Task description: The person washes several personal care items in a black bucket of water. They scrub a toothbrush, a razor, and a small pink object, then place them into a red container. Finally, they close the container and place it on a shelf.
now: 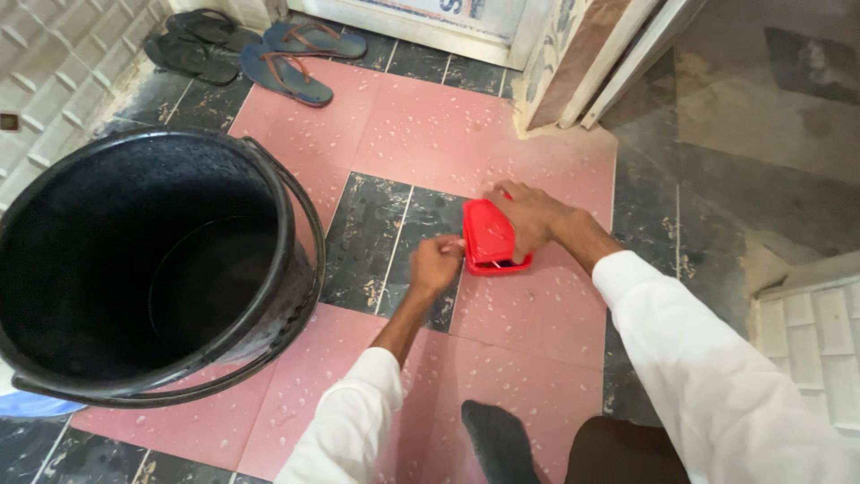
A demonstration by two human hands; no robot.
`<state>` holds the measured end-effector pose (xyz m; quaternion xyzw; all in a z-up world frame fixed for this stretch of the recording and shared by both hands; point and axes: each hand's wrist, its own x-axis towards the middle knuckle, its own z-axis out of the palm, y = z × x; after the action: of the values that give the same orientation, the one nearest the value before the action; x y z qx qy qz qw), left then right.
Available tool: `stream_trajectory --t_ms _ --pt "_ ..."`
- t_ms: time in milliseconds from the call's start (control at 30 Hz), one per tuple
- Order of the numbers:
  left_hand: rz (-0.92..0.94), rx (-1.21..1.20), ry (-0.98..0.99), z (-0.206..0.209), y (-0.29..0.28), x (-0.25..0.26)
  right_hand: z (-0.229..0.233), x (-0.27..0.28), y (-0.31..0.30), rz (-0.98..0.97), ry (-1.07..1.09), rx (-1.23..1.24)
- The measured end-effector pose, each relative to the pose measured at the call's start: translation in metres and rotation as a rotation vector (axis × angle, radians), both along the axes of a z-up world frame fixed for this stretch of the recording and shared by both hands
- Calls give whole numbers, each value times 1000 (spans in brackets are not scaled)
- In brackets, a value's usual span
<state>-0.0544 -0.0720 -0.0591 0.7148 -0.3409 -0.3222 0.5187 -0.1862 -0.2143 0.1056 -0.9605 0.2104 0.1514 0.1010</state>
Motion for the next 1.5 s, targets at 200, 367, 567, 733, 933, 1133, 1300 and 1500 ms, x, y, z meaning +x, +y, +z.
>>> stream_trajectory --t_ms 200,367,567,733,933,1133,1300,1500 --pt "44 155 -55 -1 -3 -27 -47 -27 -3 50 -174 149" --pt "71 189 -15 -6 -11 -23 -60 -24 -10 51 -169 198" --pt "146 287 90 -11 -22 -22 -78 -29 -24 49 -214 292" --pt "123 357 129 -5 -28 -16 -94 -39 -29 -153 -253 263" --pt "46 131 517 -22 -8 -1 -91 -55 16 -897 -518 968" --pt "6 89 487 24 14 27 -70 -37 23 -1063 -572 1140" --pt "-35 -18 552 102 24 57 -48 1 -1 -860 -744 1235" --pt "-69 -78 552 189 49 107 21 64 3 -694 -718 1198"
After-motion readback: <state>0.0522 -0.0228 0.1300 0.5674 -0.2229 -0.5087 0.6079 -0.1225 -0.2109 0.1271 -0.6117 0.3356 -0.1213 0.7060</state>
